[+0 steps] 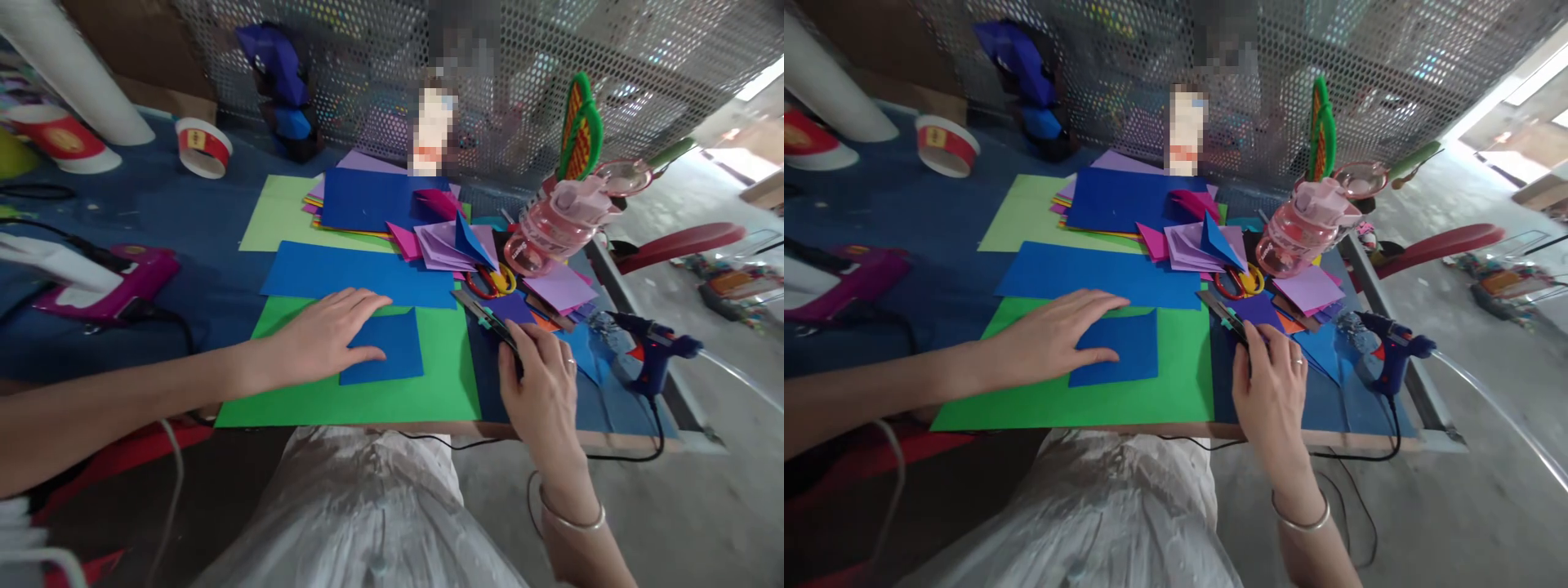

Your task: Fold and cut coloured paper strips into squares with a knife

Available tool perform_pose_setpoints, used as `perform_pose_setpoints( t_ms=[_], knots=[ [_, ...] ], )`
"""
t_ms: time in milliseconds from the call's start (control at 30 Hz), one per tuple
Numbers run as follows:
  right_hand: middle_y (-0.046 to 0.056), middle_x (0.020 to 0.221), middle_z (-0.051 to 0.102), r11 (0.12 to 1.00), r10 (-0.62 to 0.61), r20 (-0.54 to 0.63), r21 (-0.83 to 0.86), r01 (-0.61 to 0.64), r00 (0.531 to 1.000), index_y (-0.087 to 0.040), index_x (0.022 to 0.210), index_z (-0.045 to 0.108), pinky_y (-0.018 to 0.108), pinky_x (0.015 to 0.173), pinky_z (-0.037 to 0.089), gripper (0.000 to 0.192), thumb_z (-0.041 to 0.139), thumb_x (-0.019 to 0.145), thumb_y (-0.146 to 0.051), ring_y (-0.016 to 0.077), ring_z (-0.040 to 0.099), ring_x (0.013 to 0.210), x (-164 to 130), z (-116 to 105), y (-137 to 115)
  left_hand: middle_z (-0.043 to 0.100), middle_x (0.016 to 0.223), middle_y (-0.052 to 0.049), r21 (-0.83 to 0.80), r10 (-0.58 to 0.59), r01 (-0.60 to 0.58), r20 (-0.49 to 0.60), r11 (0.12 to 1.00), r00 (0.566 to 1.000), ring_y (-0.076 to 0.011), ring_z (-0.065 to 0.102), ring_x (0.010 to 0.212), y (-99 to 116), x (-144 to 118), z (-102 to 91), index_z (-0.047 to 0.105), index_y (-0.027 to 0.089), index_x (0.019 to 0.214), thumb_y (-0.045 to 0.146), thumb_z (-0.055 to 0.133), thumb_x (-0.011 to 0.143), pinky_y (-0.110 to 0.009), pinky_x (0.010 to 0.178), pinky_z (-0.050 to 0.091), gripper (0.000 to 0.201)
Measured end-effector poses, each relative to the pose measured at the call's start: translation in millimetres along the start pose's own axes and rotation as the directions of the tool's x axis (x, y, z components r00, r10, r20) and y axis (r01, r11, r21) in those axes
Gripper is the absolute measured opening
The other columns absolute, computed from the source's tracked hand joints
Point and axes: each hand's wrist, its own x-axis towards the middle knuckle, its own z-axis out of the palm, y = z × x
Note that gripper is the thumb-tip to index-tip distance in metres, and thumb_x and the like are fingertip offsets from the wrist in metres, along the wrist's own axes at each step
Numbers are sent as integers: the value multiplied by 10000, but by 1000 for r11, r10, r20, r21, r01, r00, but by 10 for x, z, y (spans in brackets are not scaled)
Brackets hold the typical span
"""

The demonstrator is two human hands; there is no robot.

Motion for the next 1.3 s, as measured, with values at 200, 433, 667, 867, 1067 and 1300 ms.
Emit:
perform_pose_setpoints(
  t_ms=[200, 433, 667, 867, 1067, 1300],
  knots=[
    [178, 1127, 715, 991, 29, 93, -133, -17, 995, -141, 1346, 659, 454, 782, 513, 418, 457, 1076, -389, 317, 637, 962, -34, 181, 201, 667, 1246, -99, -100, -52, 61, 89, 993, 995, -280, 648, 1168, 58, 105, -59, 498, 187, 1448, 464, 764, 899, -374, 972, 512, 670],
    [152, 1117, 669, 1000, 27, 47, 6, -28, 999, -182, 1466, 580, 432, 767, 566, 451, 455, 1083, -385, 299, 674, 962, -44, 94, 91, 638, 1277, -108, -45, -61, 66, 104, 997, 993, -293, 633, 1180, 85, 106, -47, 466, 183, 1505, 513, 745, 897, -366, 959, 493, 746],
    [133, 1162, 673, 996, -43, 98, 88, 34, 994, -205, 1473, 580, 377, 758, 608, 416, 485, 1092, -343, 268, 719, 988, -97, -74, -88, 649, 1200, -81, -25, -57, 62, 172, 998, 983, -280, 667, 1123, 70, 165, -60, 575, 192, 1373, 490, 815, 840, -331, 886, 506, 657],
    [120, 1133, 666, 983, -138, 134, 142, 119, 981, -184, 1466, 583, 366, 748, 596, 399, 496, 1091, -292, 249, 698, 957, -100, -57, -78, 644, 1249, -81, -101, -81, 94, 124, 990, 989, -267, 673, 1109, 162, 96, -68, 561, 199, 1196, 358, 817, 836, -339, 875, 518, 470],
    [121, 1137, 670, 956, -256, 204, 196, 217, 945, -181, 1463, 594, 403, 795, 555, 396, 478, 1090, -245, 250, 665, 966, -98, -99, -102, 687, 1261, -73, -173, -140, 166, 149, 971, 979, -279, 685, 1144, 149, 25, -102, 506, 239, 1257, 302, 767, 887, -344, 881, 526, 457],
    [130, 1173, 674, 947, -314, 282, 167, 276, 906, -172, 1469, 604, 421, 803, 495, 416, 460, 1080, -182, 276, 636, 1012, -78, -129, -87, 681, 1323, -71, -141, -207, 221, 108, 965, 972, -317, 665, 1233, -19, 62, -176, 509, 273, 1320, 389, 782, 876, -369, 925, 535, 535]
  ],
)
